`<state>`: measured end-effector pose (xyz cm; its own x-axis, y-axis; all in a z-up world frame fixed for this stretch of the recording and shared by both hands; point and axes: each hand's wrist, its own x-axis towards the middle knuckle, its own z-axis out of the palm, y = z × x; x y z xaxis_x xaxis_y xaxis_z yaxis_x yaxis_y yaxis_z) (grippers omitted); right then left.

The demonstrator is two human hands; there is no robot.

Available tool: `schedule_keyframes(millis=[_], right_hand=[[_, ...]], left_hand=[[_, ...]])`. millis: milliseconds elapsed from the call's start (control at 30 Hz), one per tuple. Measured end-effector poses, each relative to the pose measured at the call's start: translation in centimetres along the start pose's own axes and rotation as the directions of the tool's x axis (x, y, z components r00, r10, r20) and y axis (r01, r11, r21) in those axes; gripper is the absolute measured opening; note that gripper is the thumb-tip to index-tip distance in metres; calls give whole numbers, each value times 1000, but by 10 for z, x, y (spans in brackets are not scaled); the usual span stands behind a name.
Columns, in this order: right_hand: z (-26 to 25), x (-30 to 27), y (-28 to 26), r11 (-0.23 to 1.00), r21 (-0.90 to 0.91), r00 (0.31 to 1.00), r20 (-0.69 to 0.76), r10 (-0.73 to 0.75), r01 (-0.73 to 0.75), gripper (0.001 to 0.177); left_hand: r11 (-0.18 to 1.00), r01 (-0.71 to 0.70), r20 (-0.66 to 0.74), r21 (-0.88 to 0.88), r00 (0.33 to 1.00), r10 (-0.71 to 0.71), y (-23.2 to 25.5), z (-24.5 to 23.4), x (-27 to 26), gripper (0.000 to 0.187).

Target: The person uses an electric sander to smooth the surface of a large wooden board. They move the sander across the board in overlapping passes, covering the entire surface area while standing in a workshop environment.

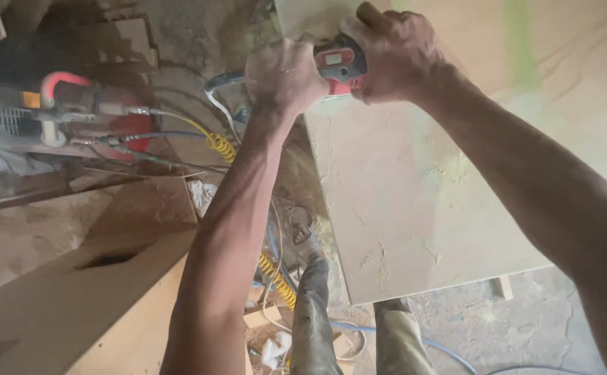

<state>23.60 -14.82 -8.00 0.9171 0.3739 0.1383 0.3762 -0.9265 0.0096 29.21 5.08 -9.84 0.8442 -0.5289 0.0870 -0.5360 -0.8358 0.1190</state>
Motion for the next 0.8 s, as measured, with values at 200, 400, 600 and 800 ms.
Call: schedule_keyframes(millis=[200, 400, 600, 800], right_hand=[[-20, -8, 7, 1000, -13, 939, 342, 19, -15, 92], [-6, -9, 19, 997, -15, 997, -17, -72, 71, 92], [-1, -9, 27, 983, -85, 970, -171, -175, 162, 84], [0, -11, 26, 968, -169, 930, -288, -229, 186, 78]], left_hand=[[986, 67, -16, -154, 997, -70, 26, -4, -15, 49], [999, 9, -208, 46, 978, 1, 23, 10, -10, 42], [996, 87, -104, -13, 991, -88, 25, 6, -7, 50], [992, 44, -141, 120, 990, -27, 23, 8, -10, 68]])
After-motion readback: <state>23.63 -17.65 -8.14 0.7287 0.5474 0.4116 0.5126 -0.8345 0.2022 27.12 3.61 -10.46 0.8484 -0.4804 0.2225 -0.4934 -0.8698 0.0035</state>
